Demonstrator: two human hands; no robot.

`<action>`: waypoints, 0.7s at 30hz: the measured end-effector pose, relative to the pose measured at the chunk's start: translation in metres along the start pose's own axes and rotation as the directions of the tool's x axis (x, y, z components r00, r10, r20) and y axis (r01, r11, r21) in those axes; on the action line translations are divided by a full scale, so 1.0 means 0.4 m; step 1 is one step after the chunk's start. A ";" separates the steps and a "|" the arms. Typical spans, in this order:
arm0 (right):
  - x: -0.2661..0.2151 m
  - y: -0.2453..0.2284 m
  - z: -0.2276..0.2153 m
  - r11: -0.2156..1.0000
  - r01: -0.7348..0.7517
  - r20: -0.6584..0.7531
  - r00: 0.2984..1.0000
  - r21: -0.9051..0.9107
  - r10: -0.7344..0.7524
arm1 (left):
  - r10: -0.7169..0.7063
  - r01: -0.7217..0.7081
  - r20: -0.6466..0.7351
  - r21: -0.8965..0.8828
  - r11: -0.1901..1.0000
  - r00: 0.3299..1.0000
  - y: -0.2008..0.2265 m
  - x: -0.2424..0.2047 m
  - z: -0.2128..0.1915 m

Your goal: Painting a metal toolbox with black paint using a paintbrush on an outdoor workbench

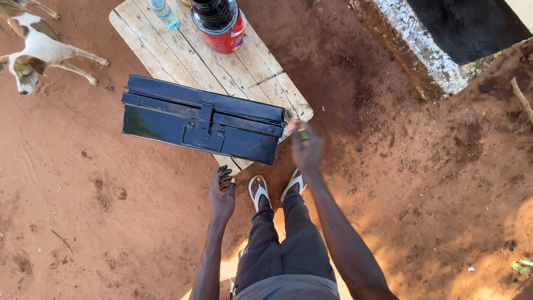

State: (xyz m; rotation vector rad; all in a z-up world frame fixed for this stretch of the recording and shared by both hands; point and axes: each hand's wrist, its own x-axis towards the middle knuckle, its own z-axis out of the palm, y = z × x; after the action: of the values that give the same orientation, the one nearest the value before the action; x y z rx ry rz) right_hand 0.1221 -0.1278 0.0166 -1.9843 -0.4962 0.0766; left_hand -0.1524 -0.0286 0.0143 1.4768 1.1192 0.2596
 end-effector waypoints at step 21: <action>-0.013 -0.079 0.184 0.850 -0.176 0.561 0.812 0.497 -0.160 | 0.100 -0.101 -0.034 -0.024 0.995 0.994 -0.051 0.033 0.017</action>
State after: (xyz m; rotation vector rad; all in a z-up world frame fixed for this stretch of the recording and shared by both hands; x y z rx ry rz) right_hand 0.0879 -0.0555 0.0098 -1.3765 -0.7664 0.7808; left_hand -0.1507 -0.0266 -0.0107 1.5133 1.0653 0.3680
